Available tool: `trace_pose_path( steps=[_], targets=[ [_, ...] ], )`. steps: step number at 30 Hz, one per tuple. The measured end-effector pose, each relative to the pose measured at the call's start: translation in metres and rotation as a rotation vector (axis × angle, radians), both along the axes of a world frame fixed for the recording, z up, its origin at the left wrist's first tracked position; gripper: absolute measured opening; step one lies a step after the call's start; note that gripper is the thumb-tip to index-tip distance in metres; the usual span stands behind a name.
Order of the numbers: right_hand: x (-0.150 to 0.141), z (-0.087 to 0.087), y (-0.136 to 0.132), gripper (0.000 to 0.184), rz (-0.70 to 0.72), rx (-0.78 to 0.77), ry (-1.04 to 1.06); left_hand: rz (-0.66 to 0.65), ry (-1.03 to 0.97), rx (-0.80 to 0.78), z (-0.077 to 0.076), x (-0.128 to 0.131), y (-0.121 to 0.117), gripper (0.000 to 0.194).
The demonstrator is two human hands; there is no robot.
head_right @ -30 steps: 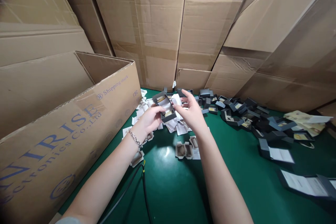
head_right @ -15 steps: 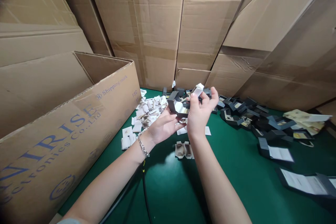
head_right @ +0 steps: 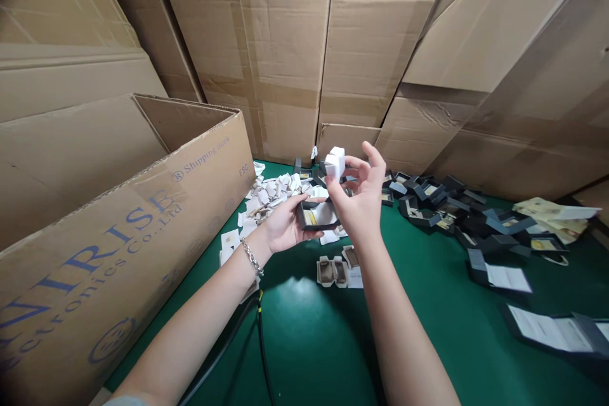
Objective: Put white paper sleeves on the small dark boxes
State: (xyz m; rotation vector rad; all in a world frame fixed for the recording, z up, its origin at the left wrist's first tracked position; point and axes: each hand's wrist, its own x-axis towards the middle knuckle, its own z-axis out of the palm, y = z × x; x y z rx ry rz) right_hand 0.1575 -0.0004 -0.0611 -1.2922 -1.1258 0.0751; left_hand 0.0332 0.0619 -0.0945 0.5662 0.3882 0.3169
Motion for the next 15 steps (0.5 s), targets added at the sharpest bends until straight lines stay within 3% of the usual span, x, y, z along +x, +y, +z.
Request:
trace_pose_path(
  steps=[2, 4, 9, 15],
  targets=[
    [-0.002, 0.0, -0.002, 0.064, -0.115, 0.006, -0.136, 0.097, -0.012, 0.01, -0.001, 0.001, 0.001, 0.029],
    [-0.001, 0.001, -0.004, 0.059, -0.143, 0.022, -0.206, 0.235, -0.053, 0.037, -0.001, 0.002, 0.002, 0.026],
    [-0.008, 0.01, -0.013, 0.04, -0.032, -0.019, -0.308, 0.494, -0.104, 0.093, 0.001, 0.002, 0.004, 0.023],
    [-0.025, 0.02, -0.023, 0.032, 0.103, -0.283, -0.56, 0.653, -0.23, 0.1, 0.002, 0.002, 0.006, 0.026]
  ],
)
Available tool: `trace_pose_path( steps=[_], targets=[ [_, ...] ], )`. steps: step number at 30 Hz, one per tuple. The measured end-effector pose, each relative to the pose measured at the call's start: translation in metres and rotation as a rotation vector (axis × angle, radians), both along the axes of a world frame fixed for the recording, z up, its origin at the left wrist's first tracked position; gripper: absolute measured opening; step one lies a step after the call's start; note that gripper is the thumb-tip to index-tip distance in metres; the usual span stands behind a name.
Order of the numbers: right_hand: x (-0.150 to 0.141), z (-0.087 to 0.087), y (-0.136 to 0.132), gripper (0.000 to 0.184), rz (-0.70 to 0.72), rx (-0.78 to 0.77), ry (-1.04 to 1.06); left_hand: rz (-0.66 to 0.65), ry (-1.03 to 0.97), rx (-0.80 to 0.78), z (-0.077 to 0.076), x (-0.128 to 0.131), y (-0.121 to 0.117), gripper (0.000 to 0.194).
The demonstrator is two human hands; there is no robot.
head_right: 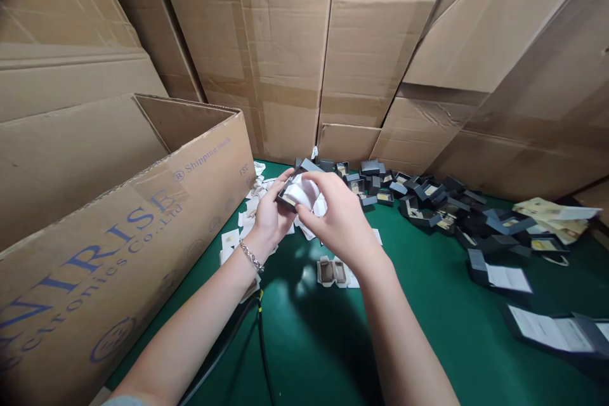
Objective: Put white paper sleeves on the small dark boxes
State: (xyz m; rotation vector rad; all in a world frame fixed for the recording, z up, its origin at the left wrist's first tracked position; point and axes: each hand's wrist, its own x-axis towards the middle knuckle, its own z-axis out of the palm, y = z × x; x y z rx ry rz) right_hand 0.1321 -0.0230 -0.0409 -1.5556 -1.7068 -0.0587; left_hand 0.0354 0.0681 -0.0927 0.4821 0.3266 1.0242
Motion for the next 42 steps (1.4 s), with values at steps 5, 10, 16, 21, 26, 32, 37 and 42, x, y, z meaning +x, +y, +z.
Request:
trace_pose_path(
  steps=[5, 10, 16, 21, 26, 32, 37, 42],
  targets=[
    [-0.006, -0.006, 0.005, 0.031, -0.023, -0.116, -0.069, 0.016, 0.025, 0.043, 0.0, -0.003, 0.0, 0.032],
    [-0.011, -0.012, 0.009, 0.03, -0.1, -0.122, -0.088, 0.009, 0.031, 0.101, -0.001, -0.003, -0.002, 0.036],
    [-0.011, -0.013, 0.009, 0.032, -0.115, -0.154, -0.084, 0.02, 0.085, 0.167, -0.002, -0.004, -0.001, 0.039],
    [-0.011, -0.014, 0.01, 0.032, -0.111, -0.119, -0.041, 0.015, 0.08, 0.197, -0.001, -0.006, -0.001, 0.039],
    [-0.009, -0.014, 0.01, 0.033, -0.069, -0.161, -0.031, 0.02, 0.079, 0.194, -0.002, -0.006, 0.0, 0.038],
    [-0.001, -0.014, 0.011, 0.031, 0.042, -0.173, 0.007, 0.018, 0.096, 0.202, -0.002, -0.006, -0.002, 0.035],
    [0.001, -0.015, 0.013, 0.034, 0.091, -0.199, 0.074, 0.02, 0.11, 0.197, -0.001, -0.005, -0.003, 0.036],
    [0.001, -0.015, 0.014, 0.033, 0.124, -0.221, 0.092, 0.056, 0.14, 0.188, 0.0, -0.005, -0.005, 0.042]
  ],
)
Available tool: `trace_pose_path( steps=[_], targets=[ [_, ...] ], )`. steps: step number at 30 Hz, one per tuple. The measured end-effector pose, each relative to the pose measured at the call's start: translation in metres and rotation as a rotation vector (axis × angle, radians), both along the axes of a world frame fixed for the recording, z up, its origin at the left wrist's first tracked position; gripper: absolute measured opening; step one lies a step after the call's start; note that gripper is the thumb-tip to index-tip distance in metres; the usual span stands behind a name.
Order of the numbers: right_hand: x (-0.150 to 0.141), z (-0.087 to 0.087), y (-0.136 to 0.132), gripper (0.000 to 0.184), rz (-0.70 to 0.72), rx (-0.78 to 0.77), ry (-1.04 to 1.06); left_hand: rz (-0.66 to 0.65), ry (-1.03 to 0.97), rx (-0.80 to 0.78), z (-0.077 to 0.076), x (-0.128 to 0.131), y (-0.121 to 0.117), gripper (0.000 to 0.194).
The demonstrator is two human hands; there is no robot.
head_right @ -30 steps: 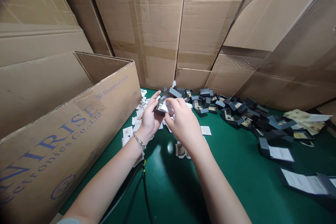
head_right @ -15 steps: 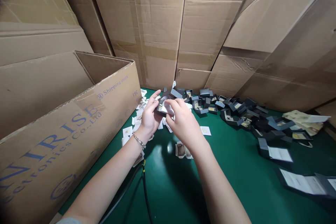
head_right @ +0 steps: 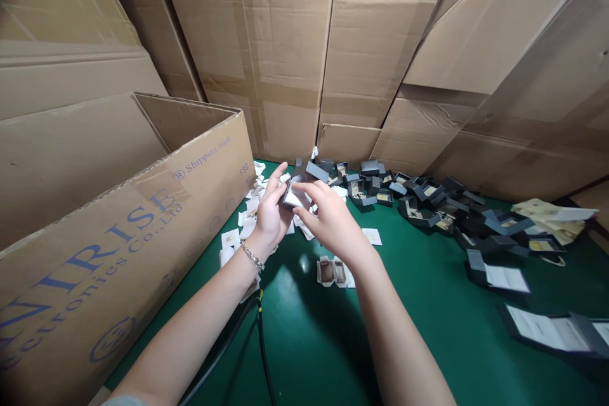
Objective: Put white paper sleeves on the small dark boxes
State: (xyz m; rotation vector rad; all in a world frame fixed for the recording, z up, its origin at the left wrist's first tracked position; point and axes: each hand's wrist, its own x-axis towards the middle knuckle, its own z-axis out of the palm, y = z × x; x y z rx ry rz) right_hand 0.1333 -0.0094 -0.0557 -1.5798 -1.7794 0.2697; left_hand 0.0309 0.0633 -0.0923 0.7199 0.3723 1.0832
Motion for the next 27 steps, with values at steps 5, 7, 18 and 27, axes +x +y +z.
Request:
trace_pose_path(
  steps=[5, 7, 18, 27],
  targets=[
    [0.0, 0.001, -0.001, 0.035, 0.004, -0.003, -0.004, 0.011, -0.006, 0.002, 0.001, 0.001, -0.002, 0.049],
    [0.0, 0.001, -0.002, 0.037, 0.005, 0.007, -0.006, 0.015, -0.025, 0.004, 0.002, 0.001, -0.003, 0.058],
    [-0.005, -0.022, 0.016, 0.037, -0.034, 0.168, -0.129, 0.095, -0.037, -0.063, -0.003, 0.002, 0.001, 0.07],
    [-0.012, -0.03, 0.018, 0.051, -0.047, 0.122, -0.281, -0.012, -0.084, -0.324, -0.001, 0.001, 0.012, 0.053]
  ],
)
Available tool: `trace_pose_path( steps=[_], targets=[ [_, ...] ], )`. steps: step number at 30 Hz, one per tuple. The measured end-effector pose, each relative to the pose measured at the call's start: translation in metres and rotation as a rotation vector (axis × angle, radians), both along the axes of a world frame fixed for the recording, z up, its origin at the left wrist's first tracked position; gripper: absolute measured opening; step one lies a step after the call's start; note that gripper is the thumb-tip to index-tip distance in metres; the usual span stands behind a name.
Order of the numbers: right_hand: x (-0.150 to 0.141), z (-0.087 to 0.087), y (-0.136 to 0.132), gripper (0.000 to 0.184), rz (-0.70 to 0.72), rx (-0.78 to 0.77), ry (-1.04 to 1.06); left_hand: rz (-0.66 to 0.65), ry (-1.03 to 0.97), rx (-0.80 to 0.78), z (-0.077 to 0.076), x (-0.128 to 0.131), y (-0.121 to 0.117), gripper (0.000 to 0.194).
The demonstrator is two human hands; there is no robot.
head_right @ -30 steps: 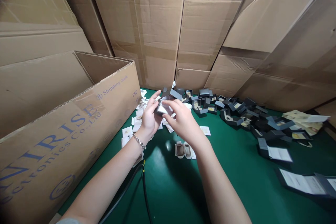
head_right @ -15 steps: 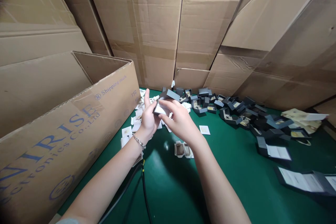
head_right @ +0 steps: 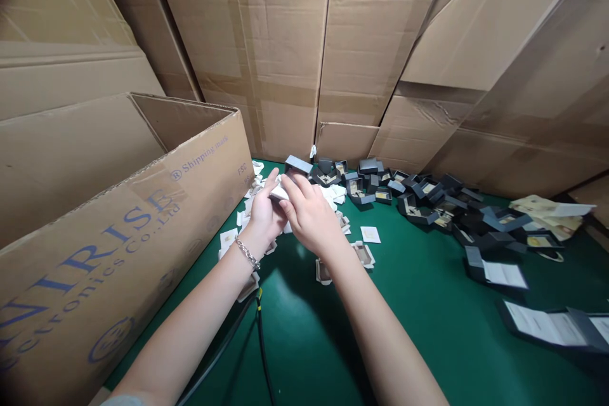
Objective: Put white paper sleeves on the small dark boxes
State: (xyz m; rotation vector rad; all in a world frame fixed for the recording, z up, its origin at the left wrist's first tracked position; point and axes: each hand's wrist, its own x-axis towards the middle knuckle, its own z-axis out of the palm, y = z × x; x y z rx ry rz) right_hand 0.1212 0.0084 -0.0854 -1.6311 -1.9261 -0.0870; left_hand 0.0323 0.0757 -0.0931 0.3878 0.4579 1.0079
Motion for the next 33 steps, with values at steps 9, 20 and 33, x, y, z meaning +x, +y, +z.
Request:
trace_pose_path(
  steps=[9, 20, 33],
  targets=[
    [0.018, 0.01, -0.006, 0.039, 0.037, 0.078, 0.024, -0.29, 0.008, -0.186, -0.005, -0.005, 0.011, 0.025],
    [0.02, 0.012, -0.01, 0.033, -0.066, 0.031, -0.172, -0.369, 0.136, -0.173, -0.005, -0.005, 0.011, 0.022],
    [0.009, 0.019, -0.012, 0.034, 0.018, -0.015, 0.033, -0.344, 0.049, -0.141, -0.002, -0.007, 0.012, 0.017]
  ],
)
